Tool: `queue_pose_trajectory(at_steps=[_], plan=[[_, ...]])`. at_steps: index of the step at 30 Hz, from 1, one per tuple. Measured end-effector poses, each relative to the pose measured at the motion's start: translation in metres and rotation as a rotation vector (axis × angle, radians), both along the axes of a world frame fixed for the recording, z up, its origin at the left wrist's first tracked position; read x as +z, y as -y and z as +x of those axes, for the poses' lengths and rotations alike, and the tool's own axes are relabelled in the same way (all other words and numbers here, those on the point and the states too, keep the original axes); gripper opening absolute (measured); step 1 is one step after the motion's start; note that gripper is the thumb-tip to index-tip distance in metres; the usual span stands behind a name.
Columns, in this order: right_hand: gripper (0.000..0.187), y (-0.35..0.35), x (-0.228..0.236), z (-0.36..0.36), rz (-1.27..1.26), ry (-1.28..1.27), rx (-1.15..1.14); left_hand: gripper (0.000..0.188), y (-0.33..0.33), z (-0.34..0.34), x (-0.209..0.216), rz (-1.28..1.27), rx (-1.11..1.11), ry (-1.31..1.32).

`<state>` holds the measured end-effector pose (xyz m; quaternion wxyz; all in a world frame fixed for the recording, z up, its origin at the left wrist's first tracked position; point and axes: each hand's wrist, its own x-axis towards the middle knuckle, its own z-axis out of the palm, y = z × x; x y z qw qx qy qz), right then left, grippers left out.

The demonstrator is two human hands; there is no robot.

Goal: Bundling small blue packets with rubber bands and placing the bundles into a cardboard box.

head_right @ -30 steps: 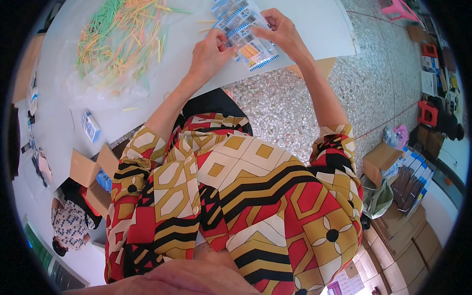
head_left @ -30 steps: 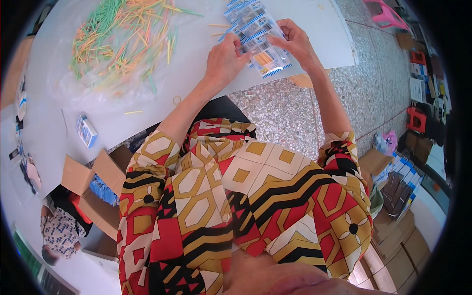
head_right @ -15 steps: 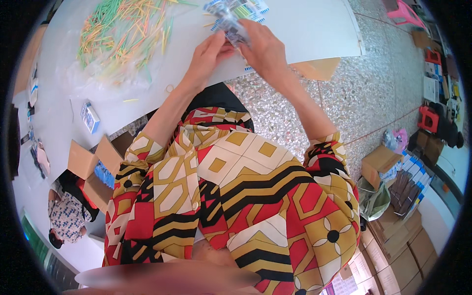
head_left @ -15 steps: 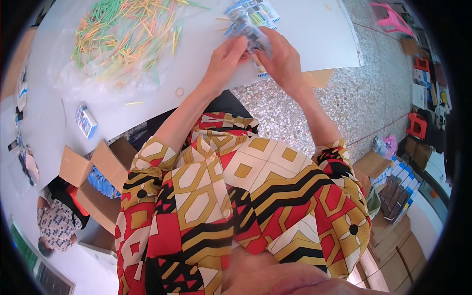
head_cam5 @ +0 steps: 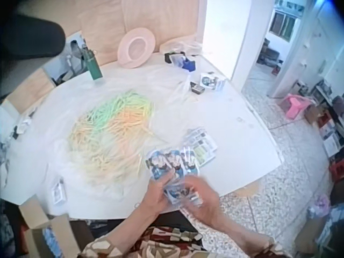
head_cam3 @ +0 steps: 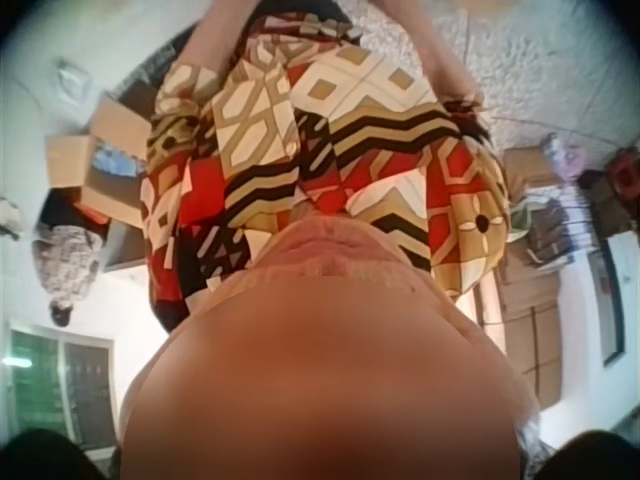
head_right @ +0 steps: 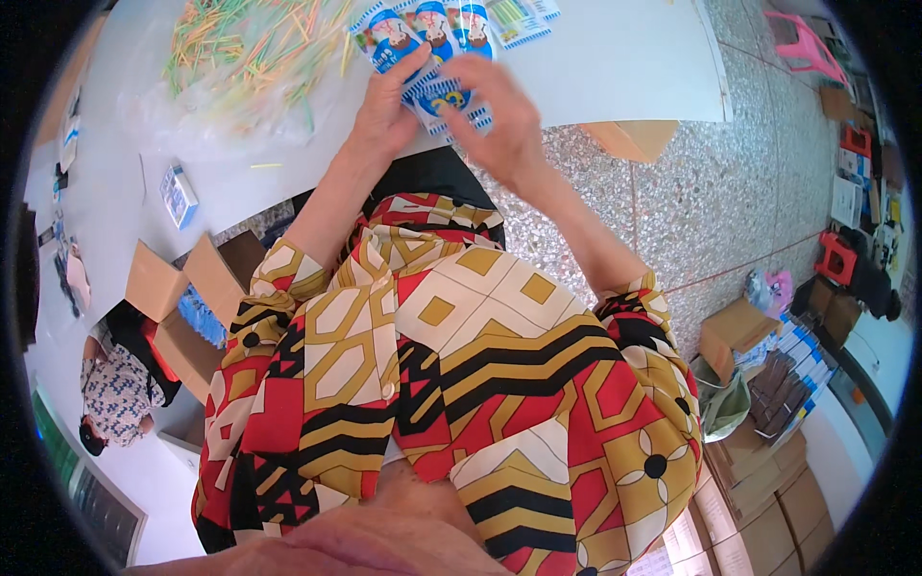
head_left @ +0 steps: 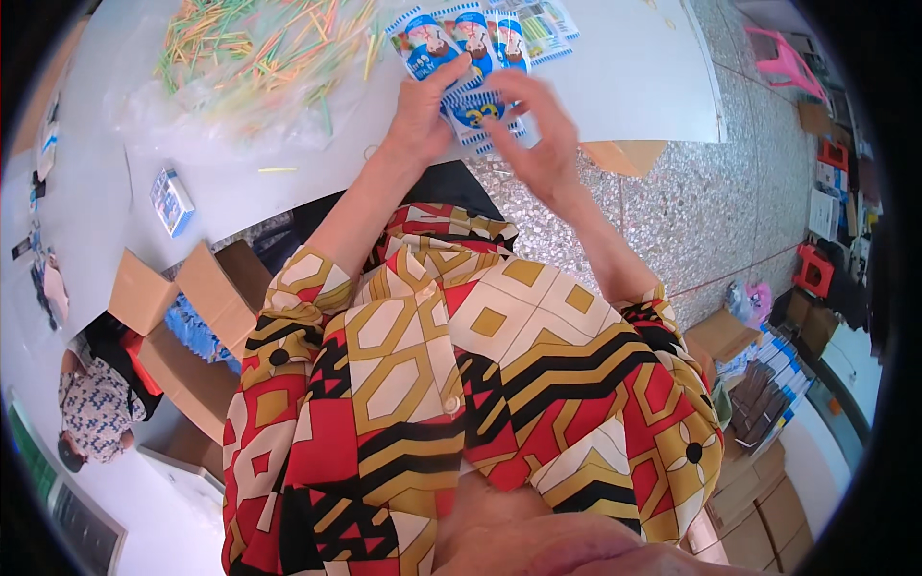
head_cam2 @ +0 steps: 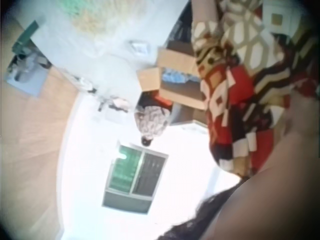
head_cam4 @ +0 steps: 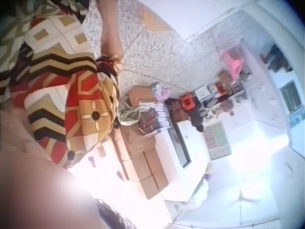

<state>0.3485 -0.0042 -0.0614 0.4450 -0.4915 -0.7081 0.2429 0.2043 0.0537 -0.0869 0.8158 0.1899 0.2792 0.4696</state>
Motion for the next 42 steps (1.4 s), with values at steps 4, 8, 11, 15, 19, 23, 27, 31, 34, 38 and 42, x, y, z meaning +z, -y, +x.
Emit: queue_pose_trajectory(at_steps=[4, 8, 11, 15, 19, 23, 27, 31, 34, 38, 42], plan=[[0.064, -0.027, -0.006, 0.013, -0.055, -0.116, -0.067, 0.032, -0.005, -0.016, 0.007, 0.099, 0.074, -0.025], [0.075, -0.049, -0.016, 0.01, -0.343, -0.304, 0.2, 0.029, -0.005, -0.031, 0.02, 0.399, 0.077, -0.23], [0.068, -0.056, 0.002, 0.002, -0.392, -0.22, 0.306, 0.027, -0.004, -0.045, 0.037, 0.604, 0.039, -0.396], [0.057, -0.049, 0.008, -0.014, -0.166, -0.118, 0.299, 0.026, 0.001, -0.058, 0.035, 0.737, -0.006, -0.47], [0.061, -0.044, -0.012, -0.014, -0.241, 0.005, 0.245, 0.055, 0.008, -0.064, 0.018, 0.752, 0.0, -0.557], [0.066, -0.049, -0.014, -0.013, -0.227, 0.014, 0.247, 0.07, 0.004, -0.068, 0.03, 0.883, 0.178, -0.735], [0.069, -0.045, -0.021, -0.012, -0.296, -0.036, 0.317, 0.099, 0.009, -0.067, 0.023, 0.829, 0.082, -0.664], [0.071, -0.033, -0.02, -0.012, -0.312, -0.073, 0.352, 0.072, 0.027, -0.06, 0.003, 0.761, 0.29, -0.644], [0.07, -0.029, -0.022, -0.006, -0.39, -0.195, 0.362, 0.07, 0.02, -0.069, -0.01, 0.759, 0.089, -0.737], [0.075, -0.02, -0.021, 0.002, -0.404, -0.153, 0.374, 0.07, 0.022, -0.066, -0.012, 0.703, 0.029, -0.681], [0.078, -0.018, -0.025, -0.015, -0.262, -0.065, 0.285, 0.073, 0.024, -0.058, -0.008, 0.736, 0.153, -0.642]])
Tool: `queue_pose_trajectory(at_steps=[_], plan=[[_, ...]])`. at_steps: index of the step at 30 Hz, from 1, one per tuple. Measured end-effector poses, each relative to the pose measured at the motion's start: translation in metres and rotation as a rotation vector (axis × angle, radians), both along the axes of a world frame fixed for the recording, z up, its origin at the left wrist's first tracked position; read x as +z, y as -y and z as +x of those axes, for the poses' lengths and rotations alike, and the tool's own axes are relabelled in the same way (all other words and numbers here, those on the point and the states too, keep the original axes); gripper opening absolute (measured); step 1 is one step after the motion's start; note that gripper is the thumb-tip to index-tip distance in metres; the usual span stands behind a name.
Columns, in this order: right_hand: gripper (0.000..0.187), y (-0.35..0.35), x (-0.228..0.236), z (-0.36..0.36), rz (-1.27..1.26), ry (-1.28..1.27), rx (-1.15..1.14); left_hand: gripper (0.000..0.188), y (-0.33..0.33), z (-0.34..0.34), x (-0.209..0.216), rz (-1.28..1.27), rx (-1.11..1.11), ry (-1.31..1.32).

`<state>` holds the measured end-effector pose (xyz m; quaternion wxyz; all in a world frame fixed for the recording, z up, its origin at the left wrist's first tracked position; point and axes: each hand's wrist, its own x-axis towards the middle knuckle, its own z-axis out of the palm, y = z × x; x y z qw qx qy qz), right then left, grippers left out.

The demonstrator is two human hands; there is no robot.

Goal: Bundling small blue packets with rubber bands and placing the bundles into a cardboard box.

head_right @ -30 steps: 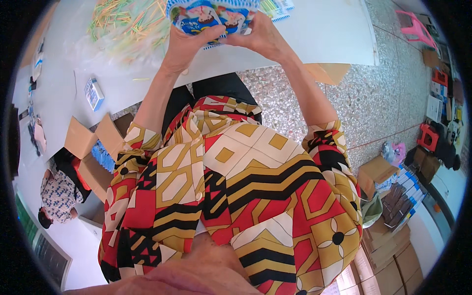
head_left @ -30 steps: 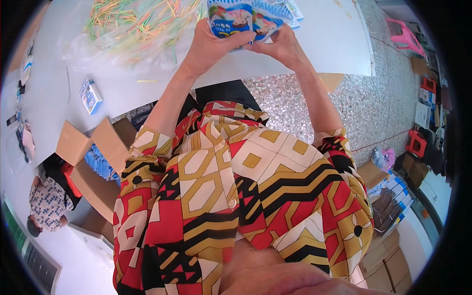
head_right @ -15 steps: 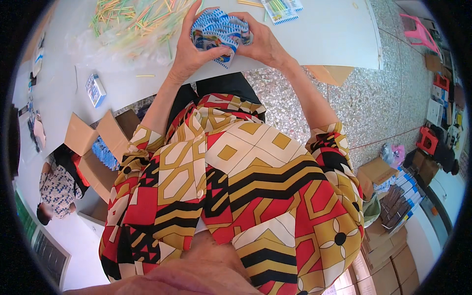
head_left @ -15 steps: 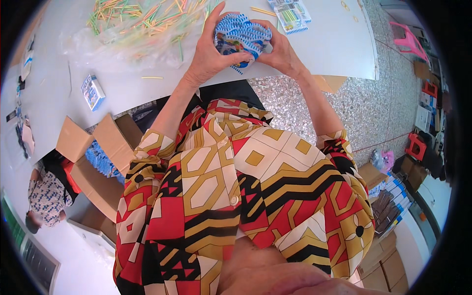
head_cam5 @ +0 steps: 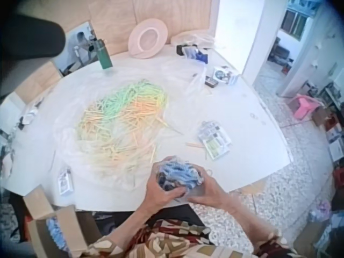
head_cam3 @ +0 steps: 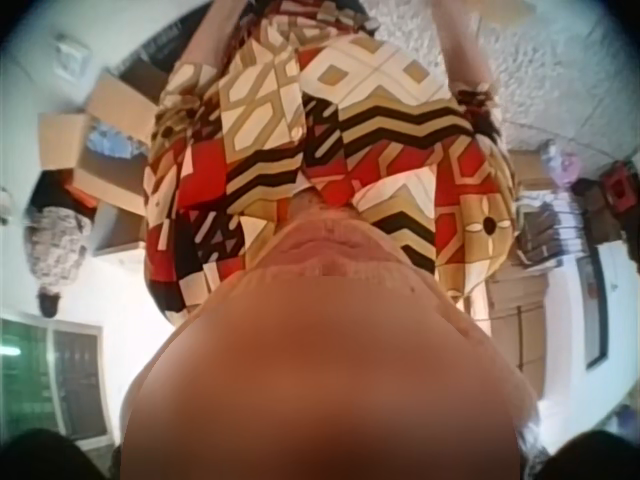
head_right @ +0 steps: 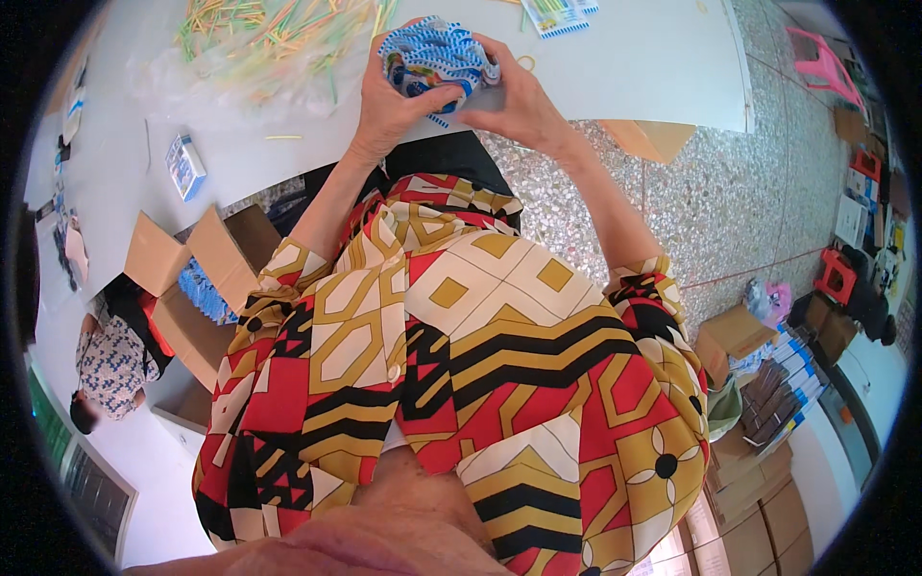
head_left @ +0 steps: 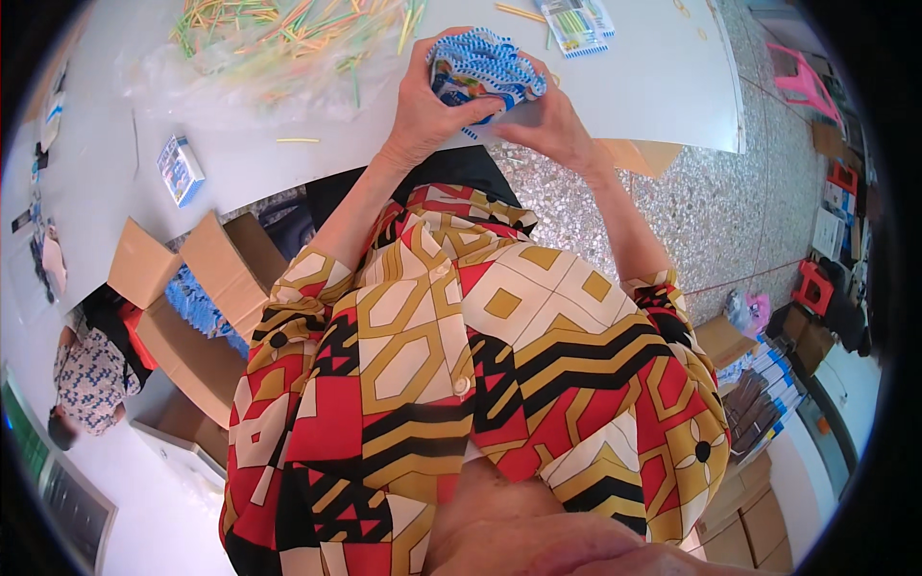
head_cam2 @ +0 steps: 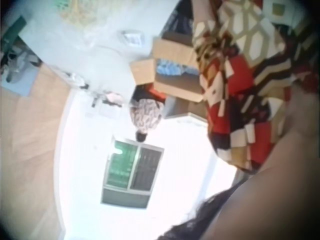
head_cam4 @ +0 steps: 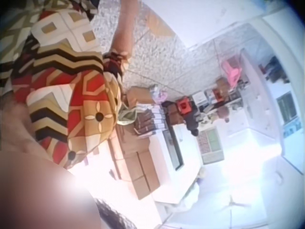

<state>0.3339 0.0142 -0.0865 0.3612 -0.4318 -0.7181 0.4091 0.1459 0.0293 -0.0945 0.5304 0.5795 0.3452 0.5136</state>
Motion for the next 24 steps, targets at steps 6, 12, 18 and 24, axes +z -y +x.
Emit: queue_pose_trajectory(at_steps=[6, 12, 18, 24], plan=[[0.077, -0.008, -0.008, -0.014, 0.069, -0.161, -0.129, 0.07, 0.004, 0.011, 0.007, 0.171, 0.02, -0.014], [0.077, -0.013, -0.004, -0.013, 0.084, -0.059, -0.017, 0.081, -0.005, 0.001, 0.009, 0.344, 0.017, -0.008], [0.084, -0.008, -0.009, 0.001, 0.075, -0.018, -0.075, 0.061, -0.007, -0.006, 0.001, 0.108, 0.023, 0.095], [0.094, 0.006, -0.015, -0.012, -0.031, -0.193, -0.074, 0.058, -0.008, 0.003, -0.014, -0.126, 0.118, 0.335]])
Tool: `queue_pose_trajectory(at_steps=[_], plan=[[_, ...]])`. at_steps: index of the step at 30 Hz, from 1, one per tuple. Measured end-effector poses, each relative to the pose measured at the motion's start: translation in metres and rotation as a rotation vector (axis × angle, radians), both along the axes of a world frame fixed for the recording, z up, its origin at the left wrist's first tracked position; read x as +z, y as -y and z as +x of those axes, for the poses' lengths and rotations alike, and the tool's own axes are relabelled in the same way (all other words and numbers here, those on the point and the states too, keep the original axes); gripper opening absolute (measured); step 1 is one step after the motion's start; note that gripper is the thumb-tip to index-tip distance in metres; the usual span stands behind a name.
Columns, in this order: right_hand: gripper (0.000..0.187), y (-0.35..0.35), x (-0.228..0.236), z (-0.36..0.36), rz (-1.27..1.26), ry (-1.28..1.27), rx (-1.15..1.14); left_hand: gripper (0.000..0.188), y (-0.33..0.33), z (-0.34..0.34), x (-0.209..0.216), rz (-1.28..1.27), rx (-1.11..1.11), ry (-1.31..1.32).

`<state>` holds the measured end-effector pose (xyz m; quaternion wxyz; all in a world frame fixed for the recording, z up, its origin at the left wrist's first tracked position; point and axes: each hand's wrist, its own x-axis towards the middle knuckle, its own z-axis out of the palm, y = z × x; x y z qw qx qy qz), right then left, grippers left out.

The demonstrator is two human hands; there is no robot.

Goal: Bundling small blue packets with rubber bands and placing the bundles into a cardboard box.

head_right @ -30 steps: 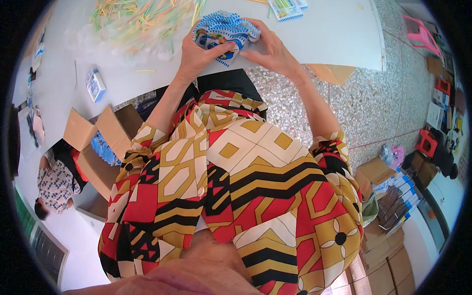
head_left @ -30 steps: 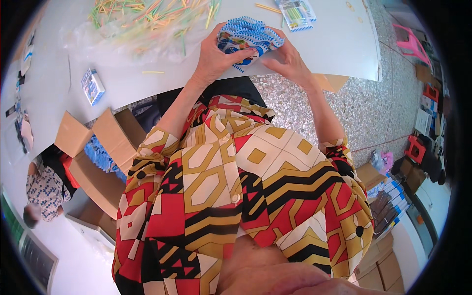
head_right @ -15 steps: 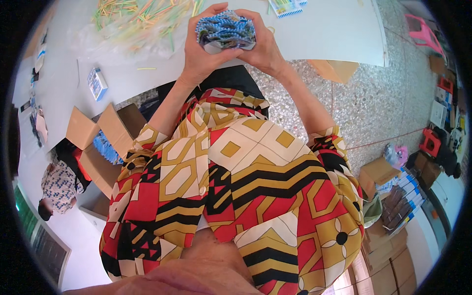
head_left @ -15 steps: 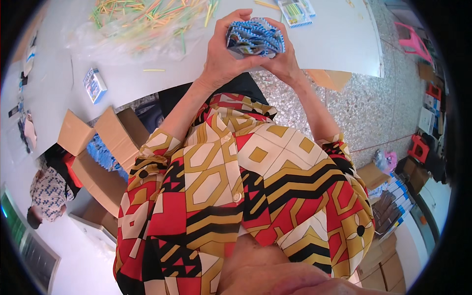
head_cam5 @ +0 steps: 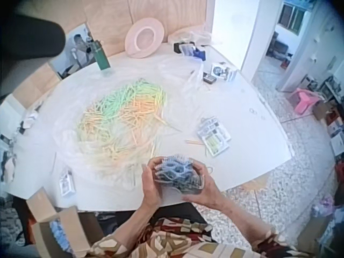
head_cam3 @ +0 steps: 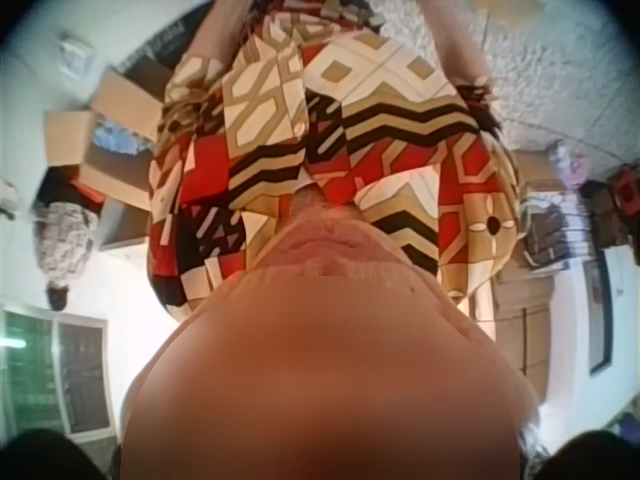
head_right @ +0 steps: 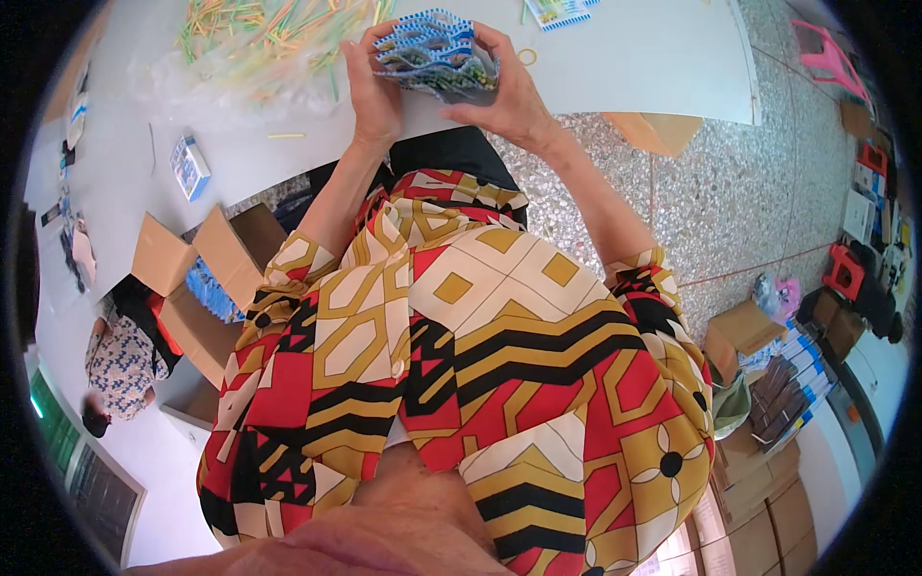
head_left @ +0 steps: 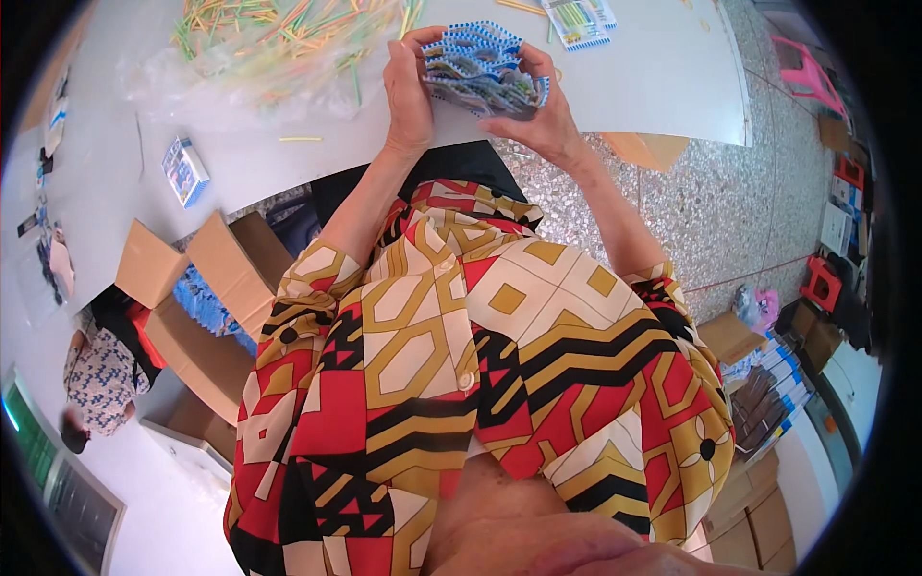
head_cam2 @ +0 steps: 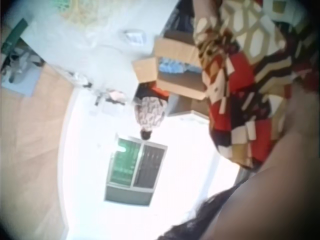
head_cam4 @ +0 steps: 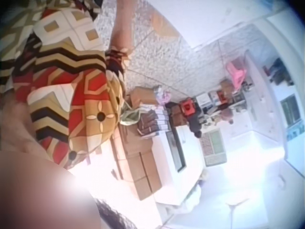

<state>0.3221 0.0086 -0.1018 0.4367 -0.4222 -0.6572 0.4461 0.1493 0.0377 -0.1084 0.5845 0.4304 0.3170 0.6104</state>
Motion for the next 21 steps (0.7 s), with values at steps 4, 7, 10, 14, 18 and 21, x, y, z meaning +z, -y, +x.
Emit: queue_pose_trajectory(at_steps=[4, 7, 10, 14, 18, 21], plan=[[0.097, 0.002, 0.006, -0.005, 0.084, 0.049, -0.012, 0.062, 0.001, 0.01, 0.005, -0.103, 0.024, 0.063], [0.102, 0.0, 0.002, -0.006, 0.039, 0.082, -0.009, 0.061, 0.0, 0.015, 0.003, -0.01, 0.06, -0.031], [0.103, 0.0, 0.0, -0.007, -0.069, -0.014, -0.115, 0.061, 0.002, 0.013, 0.002, -0.004, 0.081, -0.051], [0.099, 0.002, 0.001, 0.0, -0.01, 0.033, -0.102, 0.061, 0.003, 0.009, -0.003, 0.009, 0.047, -0.03], [0.089, 0.005, 0.0, 0.015, 0.18, -0.012, -0.009, 0.063, 0.002, 0.011, -0.003, 0.051, 0.0, -0.04], [0.076, 0.01, -0.002, 0.025, 0.122, -0.09, -0.022, 0.063, -0.004, 0.01, -0.008, 0.178, -0.053, -0.081]])
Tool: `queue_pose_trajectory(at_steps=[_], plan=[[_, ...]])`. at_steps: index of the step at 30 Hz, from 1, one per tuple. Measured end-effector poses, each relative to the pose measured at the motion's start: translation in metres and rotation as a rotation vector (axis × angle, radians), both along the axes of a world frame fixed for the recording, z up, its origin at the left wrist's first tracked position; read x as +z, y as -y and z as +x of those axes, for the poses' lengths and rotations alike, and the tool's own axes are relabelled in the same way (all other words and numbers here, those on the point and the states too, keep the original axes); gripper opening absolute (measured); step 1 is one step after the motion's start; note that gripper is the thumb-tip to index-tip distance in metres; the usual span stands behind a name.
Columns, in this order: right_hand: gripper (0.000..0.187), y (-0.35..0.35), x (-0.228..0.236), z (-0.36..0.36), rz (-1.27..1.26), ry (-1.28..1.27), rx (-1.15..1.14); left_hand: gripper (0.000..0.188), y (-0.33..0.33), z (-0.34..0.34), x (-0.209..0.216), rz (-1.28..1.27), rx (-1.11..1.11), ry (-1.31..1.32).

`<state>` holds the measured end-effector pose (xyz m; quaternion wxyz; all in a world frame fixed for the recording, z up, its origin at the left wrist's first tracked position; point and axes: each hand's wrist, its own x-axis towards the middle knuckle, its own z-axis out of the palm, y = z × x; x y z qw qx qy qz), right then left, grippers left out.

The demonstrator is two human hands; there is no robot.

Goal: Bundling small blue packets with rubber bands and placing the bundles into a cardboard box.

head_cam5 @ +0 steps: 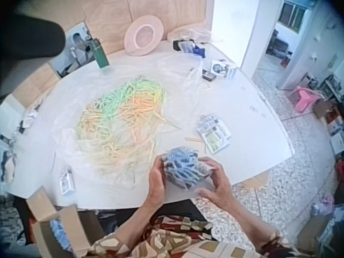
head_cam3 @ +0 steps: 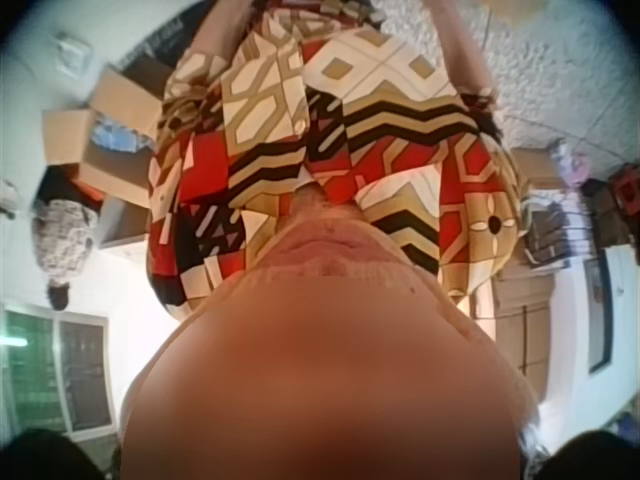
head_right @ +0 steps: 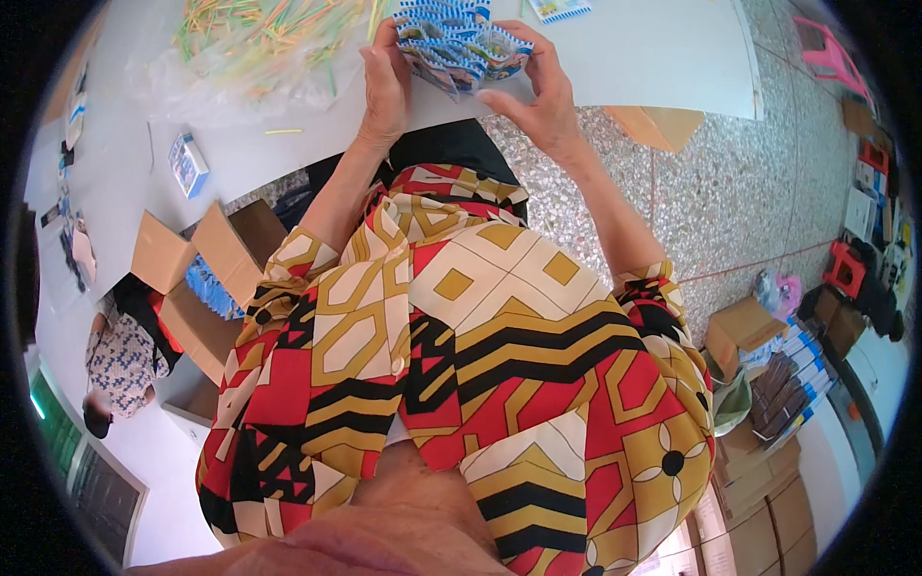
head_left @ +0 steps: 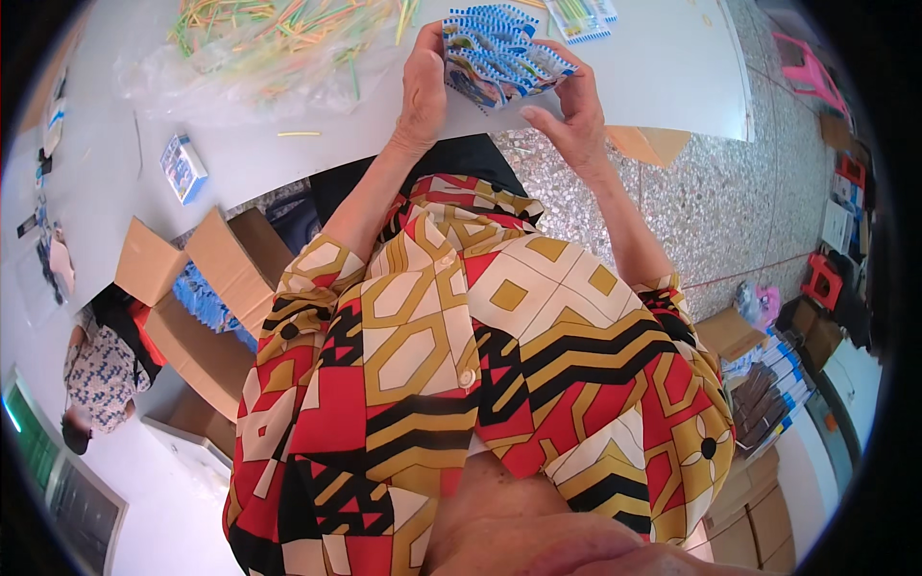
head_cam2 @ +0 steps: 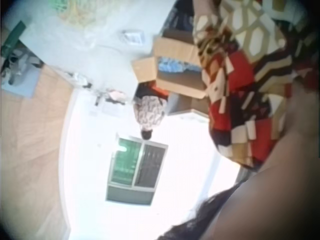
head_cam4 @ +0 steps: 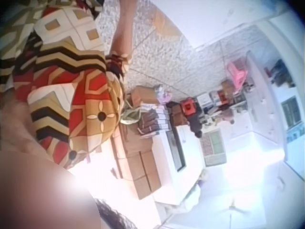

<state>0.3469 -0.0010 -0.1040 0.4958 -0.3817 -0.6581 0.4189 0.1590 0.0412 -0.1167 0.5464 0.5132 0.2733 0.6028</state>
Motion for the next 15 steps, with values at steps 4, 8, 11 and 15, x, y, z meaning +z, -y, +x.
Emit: queue_pose_trajectory(at_steps=[4, 8, 11, 15], plan=[[0.057, 0.004, 0.0, 0.008, -0.172, 0.02, -0.04, 0.058, -0.005, -0.012, 0.0, 0.132, -0.148, -0.009], [0.04, -0.004, 0.008, 0.007, -0.062, 0.027, -0.037, 0.103, -0.007, -0.022, 0.018, -0.06, -0.274, -0.184], [0.034, -0.01, 0.01, 0.01, 0.062, 0.138, -0.061, 0.095, -0.005, -0.022, 0.031, -0.132, -0.279, -0.317], [0.026, -0.012, 0.005, 0.012, 0.161, 0.202, -0.067, 0.056, -0.006, -0.026, 0.022, -0.101, -0.254, -0.309]])
